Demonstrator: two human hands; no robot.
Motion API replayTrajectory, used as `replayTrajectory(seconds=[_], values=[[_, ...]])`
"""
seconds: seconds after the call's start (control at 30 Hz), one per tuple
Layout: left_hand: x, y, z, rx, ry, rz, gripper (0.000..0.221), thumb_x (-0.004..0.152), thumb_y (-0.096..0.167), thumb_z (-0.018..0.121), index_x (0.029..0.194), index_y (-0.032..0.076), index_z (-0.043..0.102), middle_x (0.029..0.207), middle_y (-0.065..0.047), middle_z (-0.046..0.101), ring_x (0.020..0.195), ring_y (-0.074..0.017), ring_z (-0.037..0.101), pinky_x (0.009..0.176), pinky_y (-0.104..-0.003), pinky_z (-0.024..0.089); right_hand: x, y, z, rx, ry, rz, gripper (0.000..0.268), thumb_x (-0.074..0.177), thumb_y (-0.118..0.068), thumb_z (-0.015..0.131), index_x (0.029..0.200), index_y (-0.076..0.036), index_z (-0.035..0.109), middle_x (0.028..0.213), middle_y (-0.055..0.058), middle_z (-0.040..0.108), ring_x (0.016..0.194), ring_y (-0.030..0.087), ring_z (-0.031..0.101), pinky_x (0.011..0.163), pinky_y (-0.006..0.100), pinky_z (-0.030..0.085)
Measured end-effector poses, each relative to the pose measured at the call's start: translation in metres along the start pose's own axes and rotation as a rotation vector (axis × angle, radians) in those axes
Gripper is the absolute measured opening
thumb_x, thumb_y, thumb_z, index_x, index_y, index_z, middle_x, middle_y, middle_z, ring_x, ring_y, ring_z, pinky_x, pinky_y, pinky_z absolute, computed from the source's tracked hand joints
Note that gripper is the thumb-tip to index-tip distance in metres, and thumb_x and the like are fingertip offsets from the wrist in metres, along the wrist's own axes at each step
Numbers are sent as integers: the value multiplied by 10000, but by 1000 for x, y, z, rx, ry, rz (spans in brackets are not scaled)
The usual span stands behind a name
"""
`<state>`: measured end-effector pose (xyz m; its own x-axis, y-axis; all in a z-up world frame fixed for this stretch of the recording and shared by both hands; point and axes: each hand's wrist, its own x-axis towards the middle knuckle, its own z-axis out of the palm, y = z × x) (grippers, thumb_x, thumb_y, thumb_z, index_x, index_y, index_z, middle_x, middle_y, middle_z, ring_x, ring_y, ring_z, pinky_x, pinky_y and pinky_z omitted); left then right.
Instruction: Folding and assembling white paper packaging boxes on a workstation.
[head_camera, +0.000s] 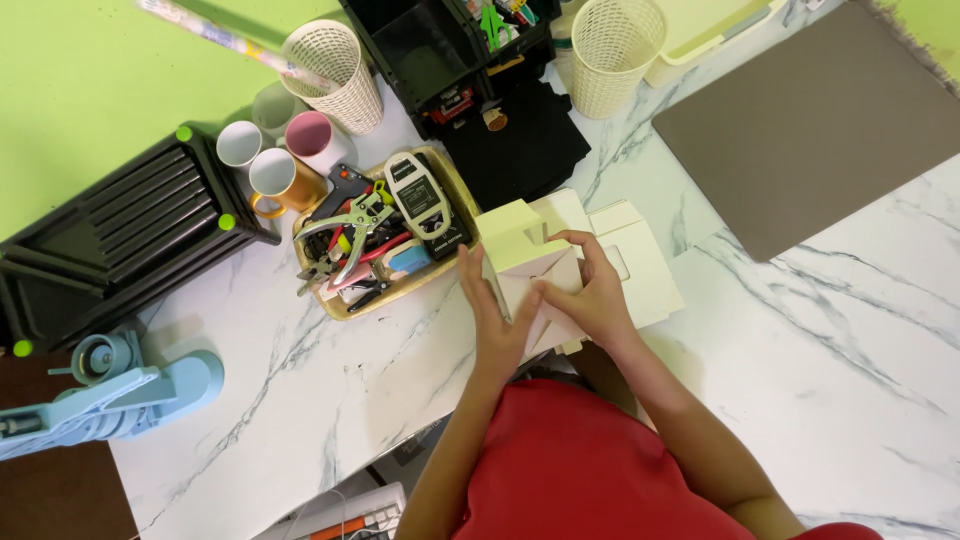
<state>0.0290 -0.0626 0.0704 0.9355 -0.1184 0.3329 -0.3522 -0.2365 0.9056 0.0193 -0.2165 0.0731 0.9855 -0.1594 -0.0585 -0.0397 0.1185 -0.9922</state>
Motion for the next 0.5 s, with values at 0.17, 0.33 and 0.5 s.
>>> replayTrajectory(seconds=[0.17,0.33,0.5], values=[[-3,-22,2,-418,-145,-200,807,1025,284,590,1658,70,138,1657,-193,306,1494,-319,394,1232,-443,326,1,-6,-1,-51,-29,-63,571,873,-6,745,1364,-82,464,1085,99,709,1007,136,692,821,283,584],[1,-19,2,-357,-127,-180,806,1011,317,596,1650,75,166,1652,-169,308,1462,-313,427,1199,-442,363,1,-2,-2,-14,-26,-56,579,908,1,718,1400,-88,425,1105,108,691,1010,140,686,822,290,589],[6,-22,-1,-381,-168,-171,832,1007,330,615,1657,85,157,1637,-167,331,1486,-317,406,1220,-451,352,1,-17,-7,113,-116,61,594,901,16,695,1403,-98,399,1100,106,697,1009,152,698,834,299,585]])
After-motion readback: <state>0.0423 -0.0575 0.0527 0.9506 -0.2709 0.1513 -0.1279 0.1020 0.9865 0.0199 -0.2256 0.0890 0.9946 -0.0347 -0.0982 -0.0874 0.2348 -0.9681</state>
